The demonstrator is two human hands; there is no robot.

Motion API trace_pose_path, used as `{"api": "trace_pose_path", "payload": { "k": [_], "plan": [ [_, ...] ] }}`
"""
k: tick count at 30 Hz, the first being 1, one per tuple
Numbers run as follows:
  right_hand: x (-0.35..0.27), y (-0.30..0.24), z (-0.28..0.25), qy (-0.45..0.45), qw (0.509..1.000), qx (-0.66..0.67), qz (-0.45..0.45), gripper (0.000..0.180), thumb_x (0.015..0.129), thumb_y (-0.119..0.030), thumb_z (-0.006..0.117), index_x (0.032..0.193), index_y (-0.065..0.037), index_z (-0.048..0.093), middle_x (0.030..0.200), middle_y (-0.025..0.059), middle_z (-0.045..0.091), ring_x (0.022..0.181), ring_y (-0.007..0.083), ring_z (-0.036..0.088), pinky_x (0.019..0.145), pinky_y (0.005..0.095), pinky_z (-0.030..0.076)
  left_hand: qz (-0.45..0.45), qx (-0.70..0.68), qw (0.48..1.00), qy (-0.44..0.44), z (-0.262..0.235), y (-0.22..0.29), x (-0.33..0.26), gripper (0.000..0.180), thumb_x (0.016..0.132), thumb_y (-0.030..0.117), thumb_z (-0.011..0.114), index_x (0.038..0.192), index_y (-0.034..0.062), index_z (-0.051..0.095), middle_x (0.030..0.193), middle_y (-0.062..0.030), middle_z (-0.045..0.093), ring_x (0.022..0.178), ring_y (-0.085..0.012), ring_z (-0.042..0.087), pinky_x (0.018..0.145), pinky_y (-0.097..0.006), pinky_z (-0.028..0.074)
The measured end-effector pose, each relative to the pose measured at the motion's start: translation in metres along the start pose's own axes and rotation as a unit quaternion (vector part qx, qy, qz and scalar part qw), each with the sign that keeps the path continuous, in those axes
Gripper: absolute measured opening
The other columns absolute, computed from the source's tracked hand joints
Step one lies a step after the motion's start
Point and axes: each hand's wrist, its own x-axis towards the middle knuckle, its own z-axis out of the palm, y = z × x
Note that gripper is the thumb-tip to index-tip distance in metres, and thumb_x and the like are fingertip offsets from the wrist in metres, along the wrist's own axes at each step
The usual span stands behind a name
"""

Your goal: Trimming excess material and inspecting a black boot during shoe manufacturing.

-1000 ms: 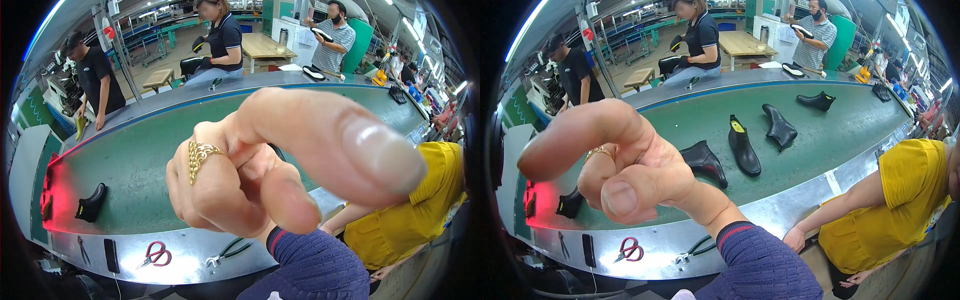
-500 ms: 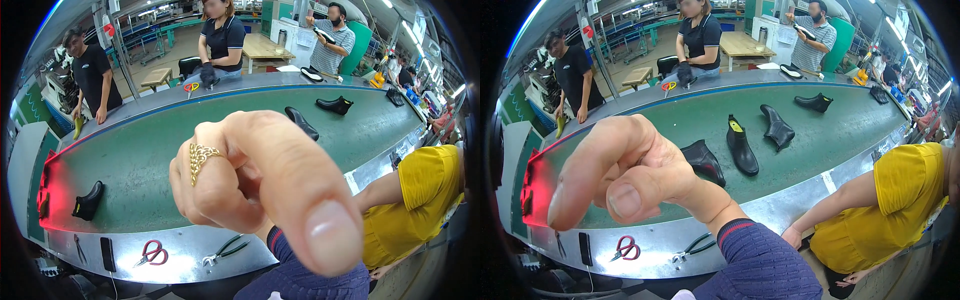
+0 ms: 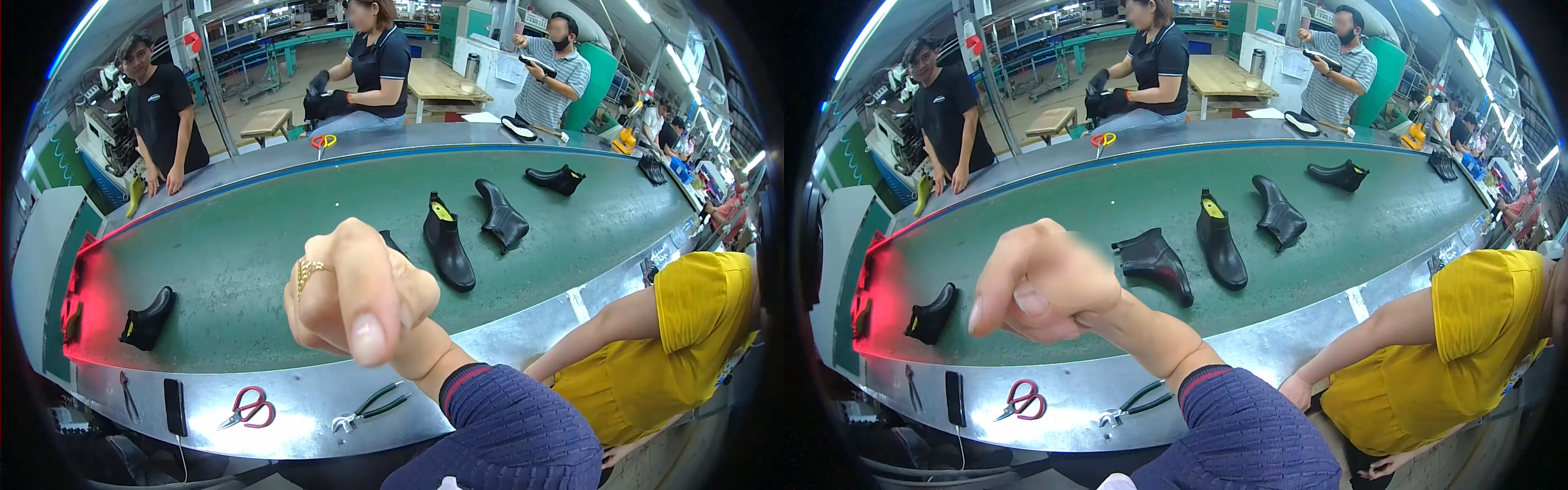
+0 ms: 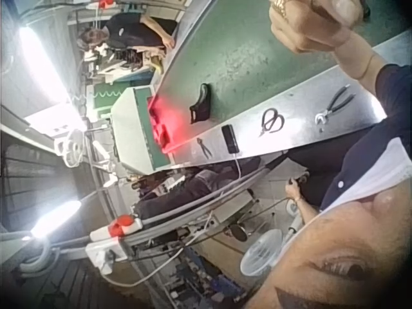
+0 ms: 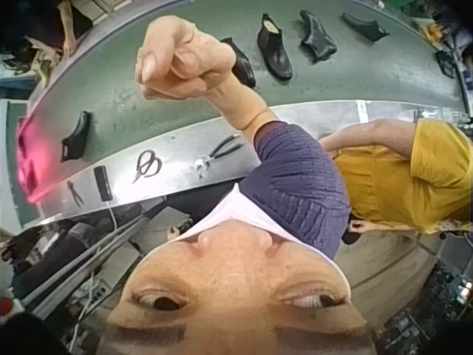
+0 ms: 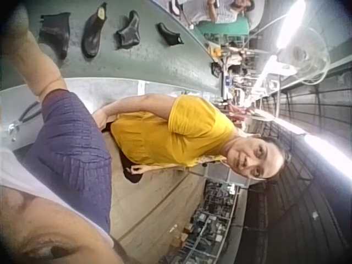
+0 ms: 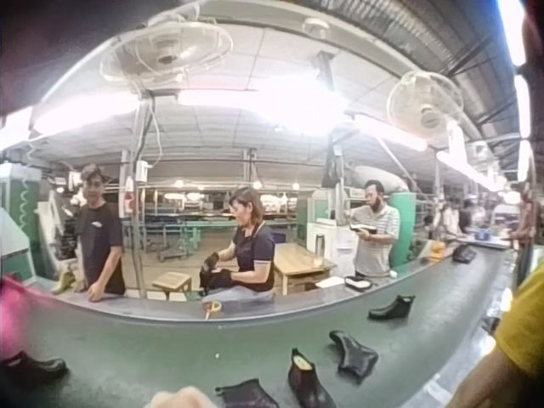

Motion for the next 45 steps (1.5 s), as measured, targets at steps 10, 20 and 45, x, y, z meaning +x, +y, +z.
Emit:
{"api": "trace_pose_path", "payload": {
  "k": [10,20,45],
  "plan": [
    [-0.012,0.011,-0.006,0.022,0.996,-0.062,0.056,0.027,0.091,-0.009,0.055,0.102,0.014,0.061,0.052,0.0010,0.048,0.035,0.0037,0.034,0.033,0.0212,0.024,0.027,0.002,0.999,0.016,0.008,-0.006,0.005,0.037,0.086,0.044,0.058,0.105,0.0162,0.072,0.091,-0.0192,0.070,0.085,-0.0423,0.066,0.074,-0.051,0.051],
    [-0.244,0.104,-0.034,0.486,0.702,-0.145,0.500,0.033,0.098,-0.033,0.055,0.117,-0.008,0.064,0.059,-0.0087,0.040,0.048,0.0030,0.029,0.042,0.0216,0.020,0.013,-0.047,0.999,-0.006,0.015,-0.017,0.013,0.039,0.085,0.034,0.065,0.113,0.0066,0.067,0.100,-0.0182,0.069,0.091,-0.0315,0.065,0.080,-0.042,0.051],
    [-0.281,0.172,-0.046,0.417,0.606,-0.192,0.649,0.019,0.096,-0.024,0.059,0.107,-0.012,0.069,0.064,-0.0090,0.049,0.055,0.0005,0.040,0.050,0.0171,0.032,-0.087,-0.040,0.989,0.115,-0.002,0.033,-0.021,0.024,0.082,0.026,0.064,0.096,0.0071,0.070,0.091,-0.0161,0.069,0.088,-0.0355,0.065,0.077,-0.046,0.050]
  ]
}}
